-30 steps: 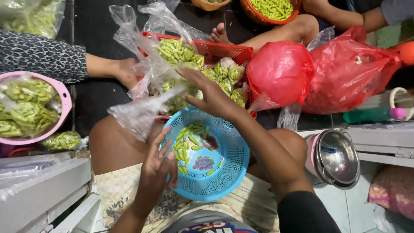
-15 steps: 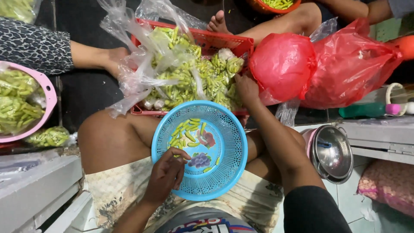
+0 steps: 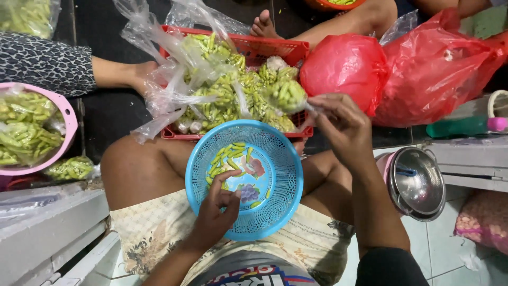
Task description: The person sorts and bags green peppers by hand, transferring them from a red crate and a blue basket into small plastic bags while sitting on the floor with others.
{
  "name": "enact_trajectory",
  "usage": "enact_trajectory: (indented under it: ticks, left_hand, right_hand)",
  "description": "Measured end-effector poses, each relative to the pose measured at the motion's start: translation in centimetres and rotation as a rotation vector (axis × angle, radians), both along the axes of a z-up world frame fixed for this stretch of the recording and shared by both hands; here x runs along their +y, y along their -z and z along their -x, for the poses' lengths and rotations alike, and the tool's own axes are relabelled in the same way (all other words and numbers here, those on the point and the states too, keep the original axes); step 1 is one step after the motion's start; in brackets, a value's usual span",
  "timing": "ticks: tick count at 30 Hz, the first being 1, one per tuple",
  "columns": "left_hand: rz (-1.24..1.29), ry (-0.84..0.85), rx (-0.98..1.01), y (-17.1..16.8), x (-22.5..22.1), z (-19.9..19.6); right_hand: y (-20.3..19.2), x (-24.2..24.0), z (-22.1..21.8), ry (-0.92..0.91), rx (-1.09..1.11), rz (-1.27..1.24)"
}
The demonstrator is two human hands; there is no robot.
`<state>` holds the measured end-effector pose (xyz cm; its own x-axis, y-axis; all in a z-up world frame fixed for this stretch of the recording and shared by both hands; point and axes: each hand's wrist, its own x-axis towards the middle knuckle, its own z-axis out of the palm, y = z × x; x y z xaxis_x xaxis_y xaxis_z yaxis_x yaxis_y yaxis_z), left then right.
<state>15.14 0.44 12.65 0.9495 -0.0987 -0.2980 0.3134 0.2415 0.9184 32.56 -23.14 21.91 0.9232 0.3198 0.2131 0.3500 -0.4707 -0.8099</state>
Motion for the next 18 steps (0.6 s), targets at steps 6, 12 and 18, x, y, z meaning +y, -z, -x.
enact_trajectory:
  ticks: [6, 12, 18]
  left_hand:
    - [-0.272, 0.101, -0.315, -1.7, -1.5, -0.8]
    - [-0.332, 0.146, -0.186, -0.8, -1.6, 0.7]
    - [-0.410, 0.160, -0.348, -1.9, -1.8, 0.1]
  right_hand:
    - [-1.4, 2.3, 7.8, -0.284, 0.140, 0.080]
    - [1.7, 3.6, 10.2, -0.456, 0.093, -0.037]
    - [-0.5, 2.0, 10.1, -0.407, 0.152, -0.103]
